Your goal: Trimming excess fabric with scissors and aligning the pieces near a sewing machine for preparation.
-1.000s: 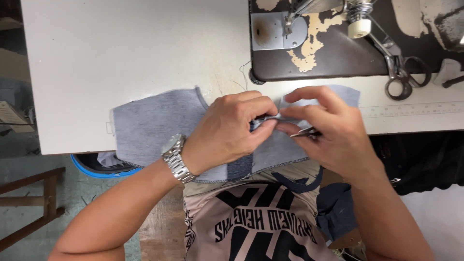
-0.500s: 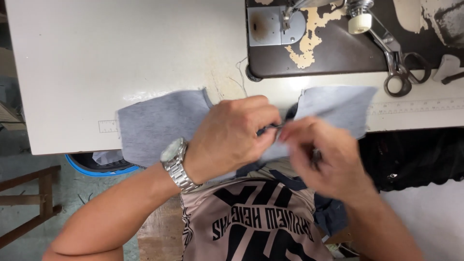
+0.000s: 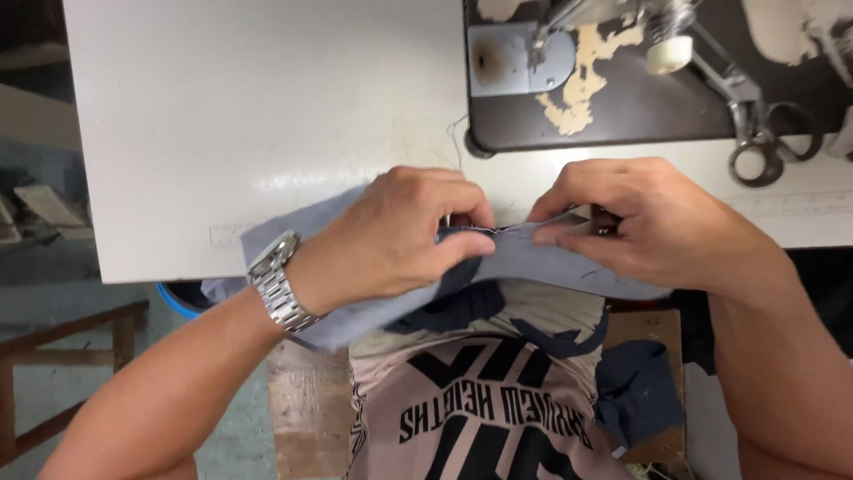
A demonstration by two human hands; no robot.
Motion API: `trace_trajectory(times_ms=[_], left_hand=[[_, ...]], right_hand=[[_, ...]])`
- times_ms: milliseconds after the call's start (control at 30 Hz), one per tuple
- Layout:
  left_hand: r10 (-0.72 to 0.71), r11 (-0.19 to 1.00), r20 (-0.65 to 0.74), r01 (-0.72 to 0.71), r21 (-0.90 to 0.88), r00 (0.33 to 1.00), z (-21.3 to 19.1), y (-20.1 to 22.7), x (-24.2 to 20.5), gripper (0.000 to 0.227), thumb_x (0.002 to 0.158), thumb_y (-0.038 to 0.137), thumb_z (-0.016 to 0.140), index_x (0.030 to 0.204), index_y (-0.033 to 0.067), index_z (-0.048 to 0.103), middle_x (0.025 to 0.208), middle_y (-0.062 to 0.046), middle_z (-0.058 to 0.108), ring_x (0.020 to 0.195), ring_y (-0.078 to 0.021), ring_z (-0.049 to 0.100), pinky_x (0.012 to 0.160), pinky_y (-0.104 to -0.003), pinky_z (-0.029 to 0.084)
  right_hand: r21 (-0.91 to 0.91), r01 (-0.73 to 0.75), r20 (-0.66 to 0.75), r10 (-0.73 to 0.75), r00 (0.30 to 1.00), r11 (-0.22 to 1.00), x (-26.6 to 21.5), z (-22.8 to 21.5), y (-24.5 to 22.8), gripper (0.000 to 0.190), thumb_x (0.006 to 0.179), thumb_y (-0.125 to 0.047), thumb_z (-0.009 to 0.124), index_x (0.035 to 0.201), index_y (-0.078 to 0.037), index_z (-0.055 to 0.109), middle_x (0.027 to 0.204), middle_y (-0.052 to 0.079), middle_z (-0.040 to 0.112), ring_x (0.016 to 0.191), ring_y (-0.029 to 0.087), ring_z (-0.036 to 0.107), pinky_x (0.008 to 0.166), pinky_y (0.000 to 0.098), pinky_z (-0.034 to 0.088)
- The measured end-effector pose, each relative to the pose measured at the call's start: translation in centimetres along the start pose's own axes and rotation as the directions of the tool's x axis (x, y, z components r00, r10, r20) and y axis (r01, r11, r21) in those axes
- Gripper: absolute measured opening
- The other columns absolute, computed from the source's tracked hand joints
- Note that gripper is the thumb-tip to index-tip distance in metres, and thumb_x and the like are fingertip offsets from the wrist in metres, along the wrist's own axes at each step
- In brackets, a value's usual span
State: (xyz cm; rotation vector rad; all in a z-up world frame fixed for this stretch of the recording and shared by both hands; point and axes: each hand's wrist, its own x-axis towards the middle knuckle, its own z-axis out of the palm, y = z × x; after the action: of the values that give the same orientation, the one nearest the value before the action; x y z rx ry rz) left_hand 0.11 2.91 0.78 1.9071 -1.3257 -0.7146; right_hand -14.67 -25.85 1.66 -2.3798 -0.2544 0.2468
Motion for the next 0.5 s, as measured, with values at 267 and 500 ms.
trace_trajectory(times_ms=[267, 500], left_hand=[[-0.021, 0.977, 0.019, 0.016, 0.211, 1.000, -0.3, -0.8, 1.5, 0.019, 0.113, 0.030, 0.089, 0.103, 0.0151, 0.085, 0.097, -0.001, 0.085, 0.082, -0.0252, 0.077, 0.069, -0.046, 0.060], [-0.159, 0.977, 0.177, 0.180, -0.110, 0.971, -0.9, -0.9, 4.1, 0.022, 0.111, 0.032, 0.089, 0.109, 0.0134, 0.100, 0.078, 0.009, 0.074, 0.070, -0.0092, 0.051, 0.071, -0.034, 0.041]], right_hand=[[-0.125, -0.075, -0.093, 0.064, 0.994, 0.989, -0.1, 0.6, 1.6, 0.022, 0.110, -0.030, 0.093, 0.127, -0.017, 0.090, 0.111, -0.001, 0.086, 0.078, 0.019, 0.078, 0.069, 0.0366, 0.064], [-0.178, 0.003, -0.458, -0.085, 0.885, 0.984, -1.7, 1.6, -0.8, 0.029, 0.114, -0.021, 0.103, 0.131, -0.002, 0.088, 0.137, 0.017, 0.078, 0.063, 0.014, 0.050, 0.062, 0.0305, 0.050]])
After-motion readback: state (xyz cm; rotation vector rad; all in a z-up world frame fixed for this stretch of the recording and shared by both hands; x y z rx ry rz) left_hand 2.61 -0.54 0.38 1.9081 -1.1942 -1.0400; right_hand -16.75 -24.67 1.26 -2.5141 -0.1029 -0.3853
